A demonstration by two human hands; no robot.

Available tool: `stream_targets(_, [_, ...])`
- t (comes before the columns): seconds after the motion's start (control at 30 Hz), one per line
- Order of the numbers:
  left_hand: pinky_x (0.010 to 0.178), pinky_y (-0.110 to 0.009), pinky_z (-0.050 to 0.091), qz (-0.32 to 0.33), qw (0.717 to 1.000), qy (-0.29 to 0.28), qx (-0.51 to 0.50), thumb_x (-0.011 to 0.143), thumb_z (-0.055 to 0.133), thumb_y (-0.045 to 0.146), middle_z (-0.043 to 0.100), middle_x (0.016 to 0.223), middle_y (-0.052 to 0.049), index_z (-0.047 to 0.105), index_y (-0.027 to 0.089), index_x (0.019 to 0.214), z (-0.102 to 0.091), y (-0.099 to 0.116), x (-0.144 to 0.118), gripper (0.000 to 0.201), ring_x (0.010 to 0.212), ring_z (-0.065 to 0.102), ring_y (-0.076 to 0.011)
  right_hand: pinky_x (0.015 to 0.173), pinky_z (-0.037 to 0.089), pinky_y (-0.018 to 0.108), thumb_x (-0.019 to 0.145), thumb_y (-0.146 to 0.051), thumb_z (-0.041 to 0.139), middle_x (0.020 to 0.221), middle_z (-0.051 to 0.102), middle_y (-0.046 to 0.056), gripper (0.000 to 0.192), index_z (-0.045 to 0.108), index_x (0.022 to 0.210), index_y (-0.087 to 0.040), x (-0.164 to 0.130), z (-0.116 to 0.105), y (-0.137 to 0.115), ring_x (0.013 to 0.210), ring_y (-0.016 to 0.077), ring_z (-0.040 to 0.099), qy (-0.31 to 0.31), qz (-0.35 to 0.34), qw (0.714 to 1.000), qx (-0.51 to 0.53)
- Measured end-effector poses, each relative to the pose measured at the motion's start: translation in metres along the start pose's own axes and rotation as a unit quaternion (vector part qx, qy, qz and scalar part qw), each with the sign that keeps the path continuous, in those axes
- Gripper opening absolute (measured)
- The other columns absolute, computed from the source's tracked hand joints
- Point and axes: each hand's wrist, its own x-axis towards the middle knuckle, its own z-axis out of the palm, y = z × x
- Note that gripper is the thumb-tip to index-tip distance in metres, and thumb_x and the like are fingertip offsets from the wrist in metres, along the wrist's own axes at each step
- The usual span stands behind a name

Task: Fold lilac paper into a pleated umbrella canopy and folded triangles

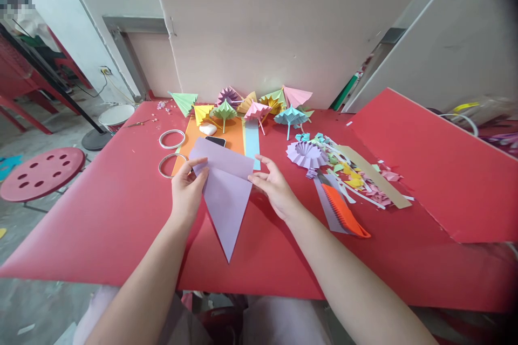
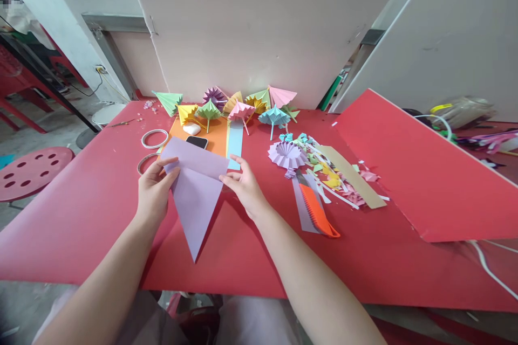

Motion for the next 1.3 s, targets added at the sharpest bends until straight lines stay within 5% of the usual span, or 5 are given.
stream_targets(0.13, [0.053,-0.021,0.04,0.011,1.0,0.016,0.001,0.069,0.066,0.028,0.058,0.071,0.001,0.069,0.021,0.092,0.0,-0.001,0.0,0.024,0.061,0.052,-0.0105,0.079,0.048,0.036,0.074,-0.042,0.062,0.073,0.064,-0.004,0.064,0.033,0.13,-0.031,0.0,0.002,0.0,0.072,0.0159,0.062,0.019,-0.045,0.999,0.022])
stream_targets(0.4, [0.061,-0.023,0.044,0.022,1.0,0.006,-0.017,0.065,0.071,0.03,0.064,0.086,-0.003,0.072,0.02,0.086,0.005,0.0,-0.001,0.023,0.074,0.056,-0.0134,0.08,0.044,0.031,0.066,-0.037,0.07,0.081,0.063,0.0,0.018,0.065,0.077,-0.023,-0.002,0.005,0.001,0.083,0.015,0.057,-0.003,-0.065,0.998,-0.015])
stream_targets(0.73, [0.057,-0.022,0.047,0.011,0.994,-0.089,0.062,0.067,0.071,0.033,0.062,0.069,0.001,0.072,0.02,0.087,0.001,0.002,-0.002,0.024,0.059,0.053,-0.0097,0.078,0.047,0.03,0.061,-0.035,0.074,0.08,0.068,0.0,0.019,0.07,0.076,-0.024,0.004,-0.004,0.002,0.08,0.0145,0.059,0.099,-0.093,0.991,0.024])
stream_targets(1.03, [0.059,-0.023,0.05,0.018,0.987,-0.119,0.109,0.065,0.073,0.032,0.068,0.072,-0.001,0.072,0.021,0.094,-0.002,0.007,0.0,0.031,0.058,0.057,-0.0102,0.081,0.05,0.033,0.061,-0.031,0.075,0.099,0.071,0.002,0.03,0.071,0.09,-0.026,0.003,-0.013,-0.003,0.091,0.0179,0.063,0.064,-0.102,0.992,-0.025])
stream_targets(1.3, [0.068,-0.027,0.052,0.072,0.978,-0.116,0.155,0.066,0.069,0.032,0.072,0.08,-0.003,0.073,0.021,0.086,-0.003,0.011,0.0,0.023,0.066,0.063,-0.0147,0.08,0.052,0.034,0.064,-0.031,0.072,0.094,0.072,0.002,0.025,0.071,0.089,-0.026,0.004,-0.015,-0.003,0.086,0.0187,0.065,0.103,-0.141,0.979,-0.107])
